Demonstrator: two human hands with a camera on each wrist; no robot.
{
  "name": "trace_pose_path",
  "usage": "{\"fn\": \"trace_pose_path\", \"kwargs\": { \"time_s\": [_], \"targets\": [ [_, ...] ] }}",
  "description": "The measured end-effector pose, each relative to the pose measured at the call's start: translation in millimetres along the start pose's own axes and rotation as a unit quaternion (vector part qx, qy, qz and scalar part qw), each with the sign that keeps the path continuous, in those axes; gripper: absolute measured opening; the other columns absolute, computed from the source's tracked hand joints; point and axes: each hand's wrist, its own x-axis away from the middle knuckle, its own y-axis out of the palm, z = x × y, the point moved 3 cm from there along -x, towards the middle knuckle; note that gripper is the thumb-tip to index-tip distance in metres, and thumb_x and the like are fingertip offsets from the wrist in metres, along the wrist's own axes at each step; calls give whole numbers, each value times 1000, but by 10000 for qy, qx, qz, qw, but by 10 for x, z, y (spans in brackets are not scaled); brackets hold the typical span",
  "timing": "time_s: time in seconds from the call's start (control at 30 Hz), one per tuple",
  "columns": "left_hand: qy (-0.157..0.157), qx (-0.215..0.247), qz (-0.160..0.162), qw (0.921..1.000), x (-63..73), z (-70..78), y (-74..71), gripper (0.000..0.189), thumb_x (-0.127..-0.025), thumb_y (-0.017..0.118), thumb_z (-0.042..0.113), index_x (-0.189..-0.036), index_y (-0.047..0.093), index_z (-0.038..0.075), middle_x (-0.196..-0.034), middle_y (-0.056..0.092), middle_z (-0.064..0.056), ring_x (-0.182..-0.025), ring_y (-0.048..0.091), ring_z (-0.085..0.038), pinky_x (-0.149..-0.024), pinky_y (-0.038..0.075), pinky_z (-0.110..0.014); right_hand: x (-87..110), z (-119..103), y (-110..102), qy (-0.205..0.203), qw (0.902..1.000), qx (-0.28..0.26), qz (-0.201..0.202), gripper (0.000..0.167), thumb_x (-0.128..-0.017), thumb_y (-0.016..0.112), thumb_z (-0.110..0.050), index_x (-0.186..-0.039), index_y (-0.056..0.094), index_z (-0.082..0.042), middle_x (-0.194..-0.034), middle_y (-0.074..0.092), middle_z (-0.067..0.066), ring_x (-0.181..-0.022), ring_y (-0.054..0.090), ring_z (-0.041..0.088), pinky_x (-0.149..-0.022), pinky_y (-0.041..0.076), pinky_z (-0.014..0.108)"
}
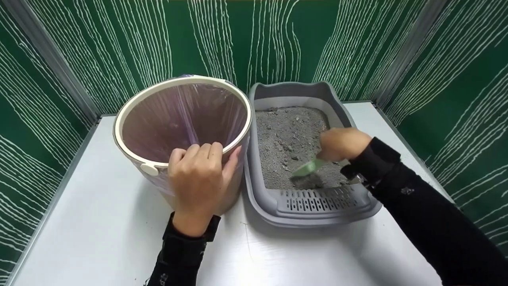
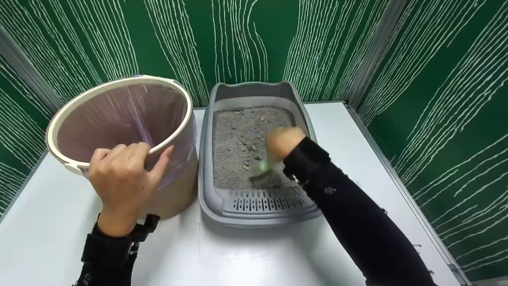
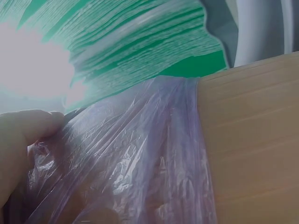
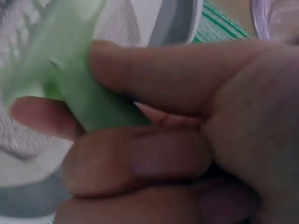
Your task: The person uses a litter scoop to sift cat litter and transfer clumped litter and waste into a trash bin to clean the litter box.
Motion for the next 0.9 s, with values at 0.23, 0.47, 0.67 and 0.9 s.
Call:
{"fn": "trace_pose_path", "kwargs": {
  "time_s": [0.23, 0.47, 0.67, 0.9],
  "targets": [
    [11, -4, -28, 10000, 3, -7, 1, 50, -102, 71, 44, -69, 55, 9, -58, 49, -4, -54, 52, -27, -60, 41, -44, -61, -163, 291, -153, 9988, 129, -440, 42, -106, 63, -36, -70, 50, -17, -72, 54, 0, -62, 53, 16, -60, 53, 35],
    [-4, -2, -44, 10000, 9, -11, 5, 50, -102, 71, 43, -69, 55, 9, -58, 49, -4, -54, 52, -27, -60, 41, -43, -324, -270, 497, -299, 9982, 486, -160, 29, -97, 57, 2, -72, 54, -11, -75, 61, 7, -66, 59, 21, -68, 60, 39],
    [-8, -36, -45, 10000, 14, -20, 1, 50, -102, 70, 44, -69, 55, 9, -58, 49, -4, -54, 53, -27, -61, 41, -43, -484, -444, 510, 79, 9973, 715, 154, 24, -88, 56, 7, -70, 54, -8, -82, 65, 14, -70, 64, 25, -70, 63, 46],
    [-6, 21, 16, 10000, 7, -5, 4, 49, -101, 71, 42, -69, 56, 9, -59, 50, -4, -56, 53, -27, -61, 41, -43, -454, -577, 573, 337, 9866, 1263, 978, 32, -92, 57, 3, -63, 48, -7, -82, 69, 18, -70, 71, 28, -64, 64, 48]
  ]
}}
